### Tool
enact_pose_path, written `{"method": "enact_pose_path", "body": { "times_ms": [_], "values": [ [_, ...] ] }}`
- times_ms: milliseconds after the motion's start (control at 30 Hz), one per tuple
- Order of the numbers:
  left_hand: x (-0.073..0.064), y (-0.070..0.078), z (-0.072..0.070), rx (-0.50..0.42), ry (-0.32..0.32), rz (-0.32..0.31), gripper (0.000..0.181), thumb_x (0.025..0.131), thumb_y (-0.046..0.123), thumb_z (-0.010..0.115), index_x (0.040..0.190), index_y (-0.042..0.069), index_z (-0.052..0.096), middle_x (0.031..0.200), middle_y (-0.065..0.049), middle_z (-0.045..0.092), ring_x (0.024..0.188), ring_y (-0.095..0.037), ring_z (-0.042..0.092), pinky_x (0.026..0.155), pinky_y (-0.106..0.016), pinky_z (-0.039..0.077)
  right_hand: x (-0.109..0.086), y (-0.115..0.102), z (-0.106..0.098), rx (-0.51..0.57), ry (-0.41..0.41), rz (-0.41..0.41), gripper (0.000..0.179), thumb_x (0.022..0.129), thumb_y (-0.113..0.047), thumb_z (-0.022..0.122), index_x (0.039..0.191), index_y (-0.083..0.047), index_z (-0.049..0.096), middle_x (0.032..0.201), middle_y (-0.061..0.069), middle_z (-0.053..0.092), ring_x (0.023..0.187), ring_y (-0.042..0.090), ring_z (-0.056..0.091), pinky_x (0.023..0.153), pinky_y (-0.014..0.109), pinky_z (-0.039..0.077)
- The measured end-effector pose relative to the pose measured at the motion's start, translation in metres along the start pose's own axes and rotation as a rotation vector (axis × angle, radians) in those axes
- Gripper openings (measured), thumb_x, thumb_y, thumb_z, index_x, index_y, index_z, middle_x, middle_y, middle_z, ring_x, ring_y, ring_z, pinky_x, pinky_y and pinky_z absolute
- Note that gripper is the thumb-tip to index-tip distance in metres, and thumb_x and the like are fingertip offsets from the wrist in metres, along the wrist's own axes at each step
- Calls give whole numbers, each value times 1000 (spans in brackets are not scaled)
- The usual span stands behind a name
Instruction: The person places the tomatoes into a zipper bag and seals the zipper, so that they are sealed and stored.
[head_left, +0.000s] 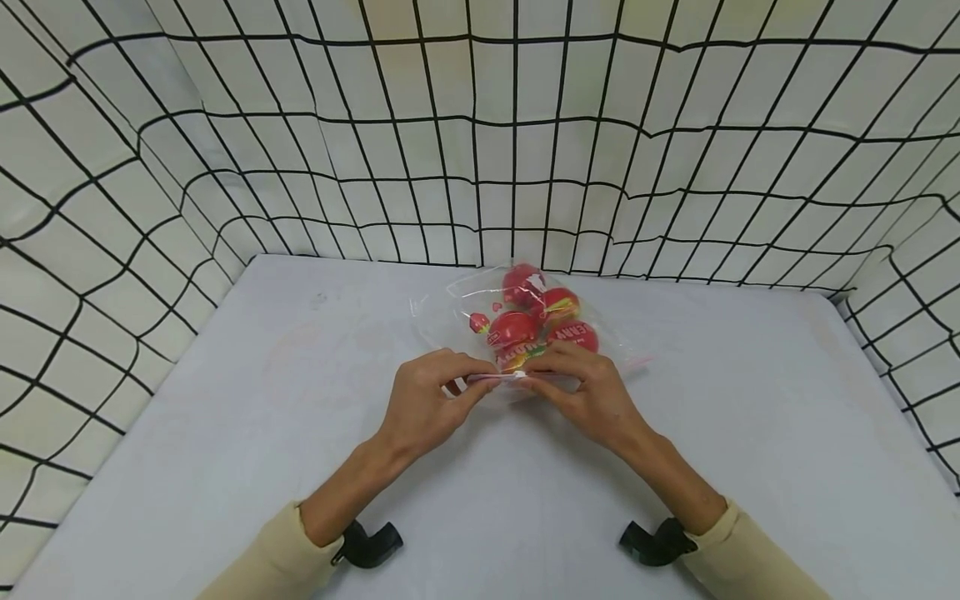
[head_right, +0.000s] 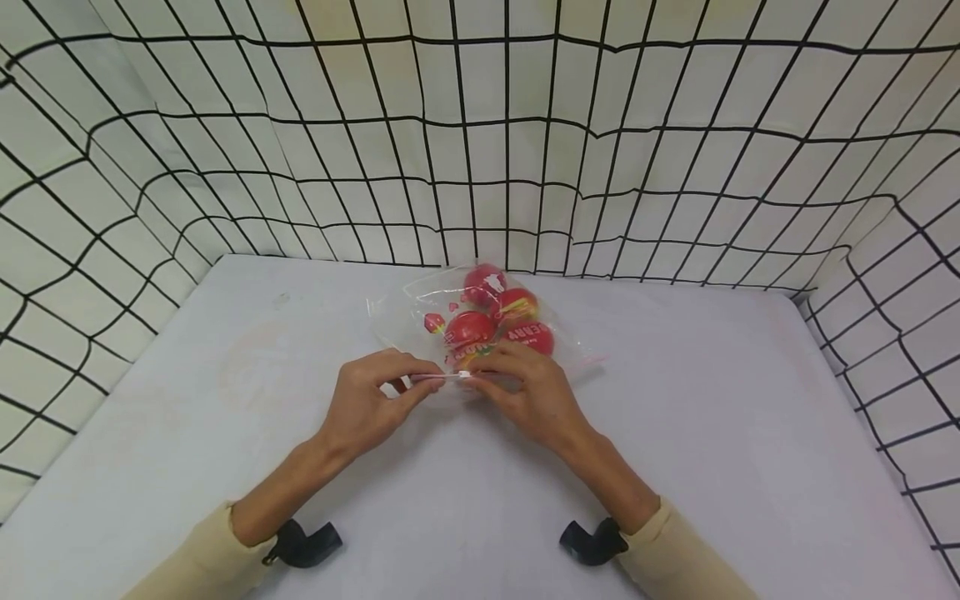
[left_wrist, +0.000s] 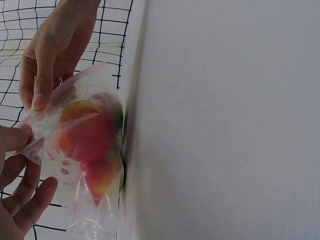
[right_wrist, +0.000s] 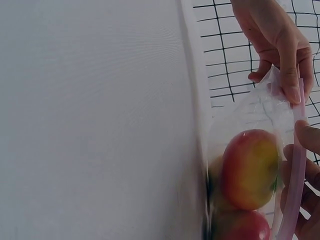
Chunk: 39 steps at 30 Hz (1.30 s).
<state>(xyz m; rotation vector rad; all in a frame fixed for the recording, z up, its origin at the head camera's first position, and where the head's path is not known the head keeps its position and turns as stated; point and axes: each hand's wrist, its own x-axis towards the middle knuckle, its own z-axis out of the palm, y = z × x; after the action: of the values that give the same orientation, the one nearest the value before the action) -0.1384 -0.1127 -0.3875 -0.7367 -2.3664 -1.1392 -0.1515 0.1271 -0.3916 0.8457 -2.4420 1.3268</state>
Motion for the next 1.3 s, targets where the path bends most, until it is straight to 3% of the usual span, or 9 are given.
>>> {"method": "enact_pose_path", "body": {
  "times_ms": [533, 833, 1300],
  "values": [
    [-2, -3, -2, -25, 25, -17, 15, 87, 14, 84, 102, 14, 83, 89, 2, 81, 73, -8, 68, 62, -25, 61, -1, 4, -4, -26, 20, -2, 23, 84, -12, 86, 107, -16, 82, 98, -4, 76, 90, 9, 65, 82, 30, 62],
    [-6, -3, -4, -27, 15, -56, 15, 88, 13, 84, 103, 14, 83, 91, 1, 82, 76, -9, 70, 63, -25, 61, -4, 4, -3, -58, 17, 19, 24, 83, -13, 87, 107, -16, 82, 101, -4, 76, 94, 9, 65, 87, 23, 61],
    [-7, -4, -3, -36, 24, -76, 13, 88, 13, 83, 101, 14, 83, 88, 2, 81, 74, -8, 67, 62, -23, 60, -13, 10, -8, -79, 60, -19, 25, 81, -9, 88, 104, -17, 82, 95, -4, 72, 91, 9, 61, 80, 17, 56]
  ]
}}
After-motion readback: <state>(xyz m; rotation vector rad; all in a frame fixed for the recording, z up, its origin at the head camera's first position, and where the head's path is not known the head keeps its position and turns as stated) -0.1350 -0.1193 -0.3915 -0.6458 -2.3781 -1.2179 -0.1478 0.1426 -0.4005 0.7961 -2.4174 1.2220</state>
